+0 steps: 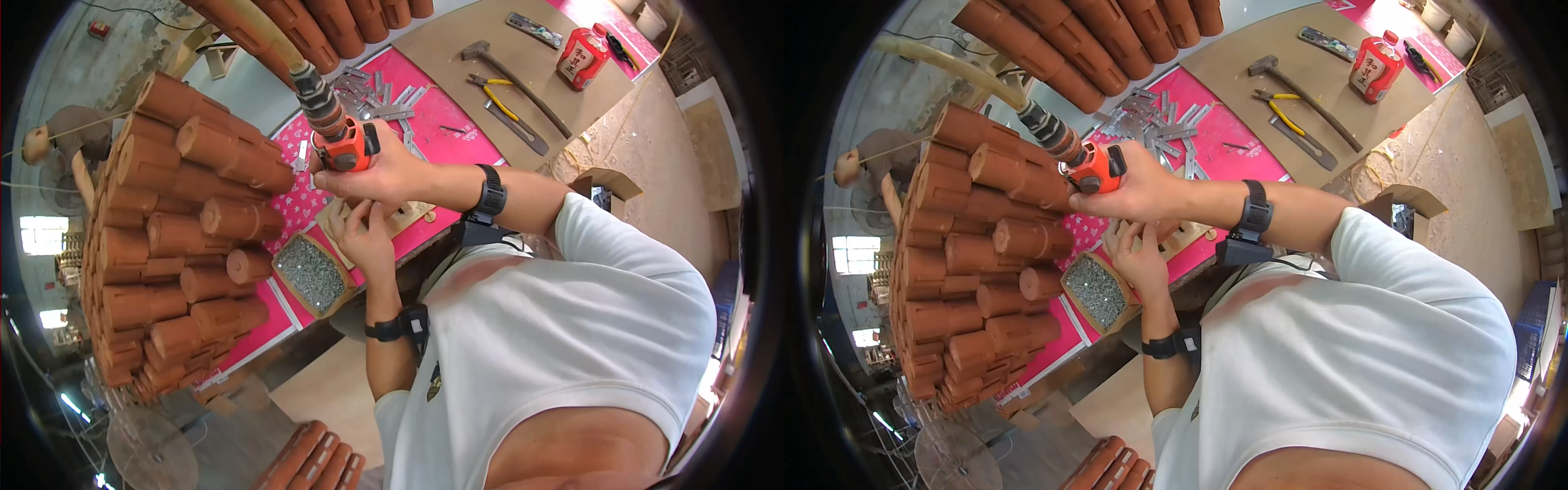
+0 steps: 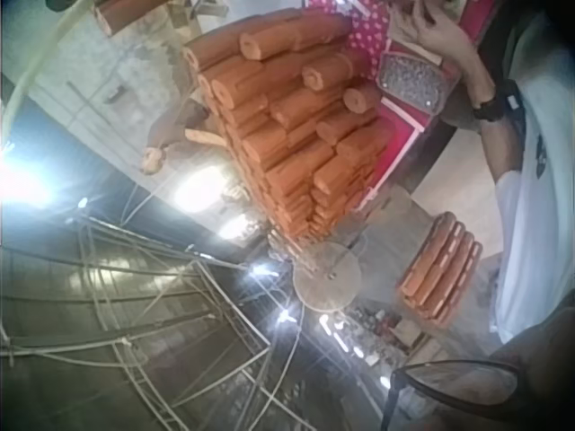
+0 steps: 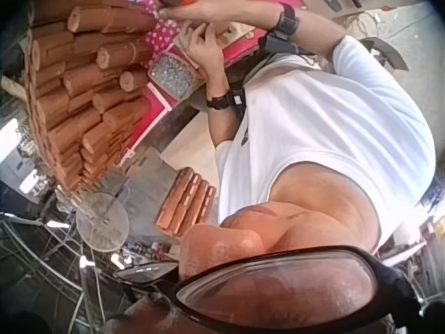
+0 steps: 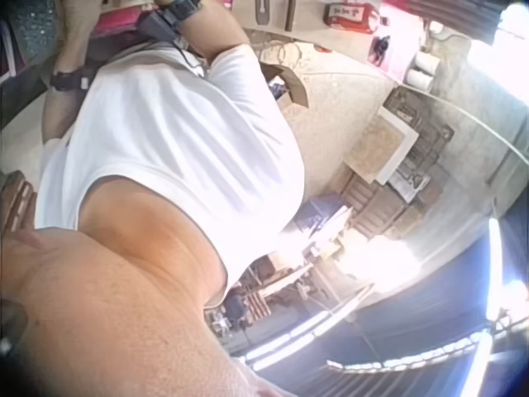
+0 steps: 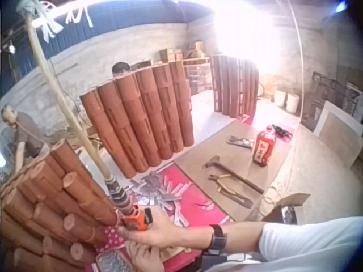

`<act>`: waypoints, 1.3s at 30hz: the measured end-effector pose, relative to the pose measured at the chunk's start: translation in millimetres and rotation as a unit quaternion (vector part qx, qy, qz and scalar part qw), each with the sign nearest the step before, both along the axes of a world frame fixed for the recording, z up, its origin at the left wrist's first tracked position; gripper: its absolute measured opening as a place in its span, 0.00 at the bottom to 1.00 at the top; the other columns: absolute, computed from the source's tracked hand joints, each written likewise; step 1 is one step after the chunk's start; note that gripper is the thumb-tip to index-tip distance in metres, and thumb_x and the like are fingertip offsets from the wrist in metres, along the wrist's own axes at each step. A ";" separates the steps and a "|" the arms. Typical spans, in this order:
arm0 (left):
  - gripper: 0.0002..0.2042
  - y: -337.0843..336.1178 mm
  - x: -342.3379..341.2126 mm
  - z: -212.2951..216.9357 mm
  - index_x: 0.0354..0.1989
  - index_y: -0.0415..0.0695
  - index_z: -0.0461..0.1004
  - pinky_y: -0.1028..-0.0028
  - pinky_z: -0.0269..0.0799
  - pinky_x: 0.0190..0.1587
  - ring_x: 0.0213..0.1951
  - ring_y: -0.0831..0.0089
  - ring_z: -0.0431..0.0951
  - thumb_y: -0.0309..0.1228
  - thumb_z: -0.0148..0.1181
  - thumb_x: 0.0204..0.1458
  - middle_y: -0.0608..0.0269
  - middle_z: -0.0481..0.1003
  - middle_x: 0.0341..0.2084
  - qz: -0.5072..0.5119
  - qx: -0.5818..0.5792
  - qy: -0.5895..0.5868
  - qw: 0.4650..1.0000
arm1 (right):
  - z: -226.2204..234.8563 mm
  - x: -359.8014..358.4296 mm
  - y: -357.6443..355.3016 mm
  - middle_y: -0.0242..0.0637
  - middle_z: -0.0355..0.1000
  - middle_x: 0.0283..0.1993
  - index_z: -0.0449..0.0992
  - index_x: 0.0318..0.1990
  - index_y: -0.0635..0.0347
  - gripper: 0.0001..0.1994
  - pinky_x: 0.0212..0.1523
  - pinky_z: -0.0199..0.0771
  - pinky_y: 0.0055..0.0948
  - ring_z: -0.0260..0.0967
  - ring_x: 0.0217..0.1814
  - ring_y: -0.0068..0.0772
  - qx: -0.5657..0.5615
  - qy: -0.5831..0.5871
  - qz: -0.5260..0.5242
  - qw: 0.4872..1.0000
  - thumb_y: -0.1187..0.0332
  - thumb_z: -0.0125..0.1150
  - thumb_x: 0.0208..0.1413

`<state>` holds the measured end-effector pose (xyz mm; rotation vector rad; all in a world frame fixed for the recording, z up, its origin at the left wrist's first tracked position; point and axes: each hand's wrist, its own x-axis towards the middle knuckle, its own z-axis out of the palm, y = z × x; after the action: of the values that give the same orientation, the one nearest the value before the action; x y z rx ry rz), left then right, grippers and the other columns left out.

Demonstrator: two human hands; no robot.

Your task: The person is assembling cylindrical bamboo or wood components, possibly for a manufacturing task.

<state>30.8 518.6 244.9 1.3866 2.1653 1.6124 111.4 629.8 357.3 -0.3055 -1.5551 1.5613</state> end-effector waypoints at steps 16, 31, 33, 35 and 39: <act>0.09 9.5 -7.6 -11.7 0.41 0.34 0.82 0.66 0.66 0.64 0.64 0.57 0.68 0.21 0.68 0.51 0.47 0.64 0.64 -0.041 -0.020 -0.172 0.984 | -24.1 -11.4 14.4 0.32 0.77 0.36 0.75 0.38 0.61 0.09 0.43 0.75 0.26 0.73 0.40 0.19 -0.024 -0.010 0.071 0.997 0.76 0.70 0.51; 0.10 10.5 -2.6 -14.2 0.38 0.35 0.79 0.64 0.72 0.53 0.52 0.55 0.76 0.23 0.67 0.48 0.51 0.75 0.51 -0.011 0.005 -0.050 0.999 | -25.6 -8.6 11.4 0.29 0.76 0.32 0.78 0.38 0.61 0.09 0.39 0.73 0.25 0.71 0.35 0.18 0.023 -0.011 0.064 0.998 0.72 0.70 0.51; 0.09 10.3 -2.0 -13.6 0.37 0.34 0.79 0.63 0.72 0.52 0.51 0.55 0.77 0.23 0.67 0.47 0.50 0.75 0.51 -0.009 -0.008 -0.047 0.999 | -23.0 -6.1 11.7 0.29 0.76 0.33 0.77 0.38 0.61 0.09 0.39 0.74 0.25 0.71 0.36 0.18 0.017 -0.019 0.069 0.997 0.72 0.69 0.51; 0.10 11.0 -0.2 -9.7 0.38 0.34 0.79 0.63 0.73 0.52 0.51 0.54 0.77 0.22 0.67 0.47 0.49 0.75 0.52 -0.007 0.007 -0.019 1.000 | -23.4 -5.3 12.9 0.29 0.77 0.33 0.77 0.39 0.61 0.09 0.40 0.74 0.26 0.72 0.36 0.18 0.013 -0.019 0.067 0.997 0.72 0.70 0.51; 0.10 11.0 -0.3 -8.4 0.38 0.34 0.79 0.62 0.73 0.51 0.51 0.53 0.77 0.22 0.66 0.47 0.47 0.74 0.53 -0.002 0.010 0.013 1.000 | -21.9 -5.2 12.1 0.30 0.77 0.34 0.77 0.39 0.62 0.10 0.41 0.74 0.26 0.73 0.37 0.18 -0.023 -0.013 0.069 0.997 0.72 0.70 0.51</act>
<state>30.5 529.6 236.5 1.4239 2.1643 1.6282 106.2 641.9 335.4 -0.2497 -1.5905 1.7088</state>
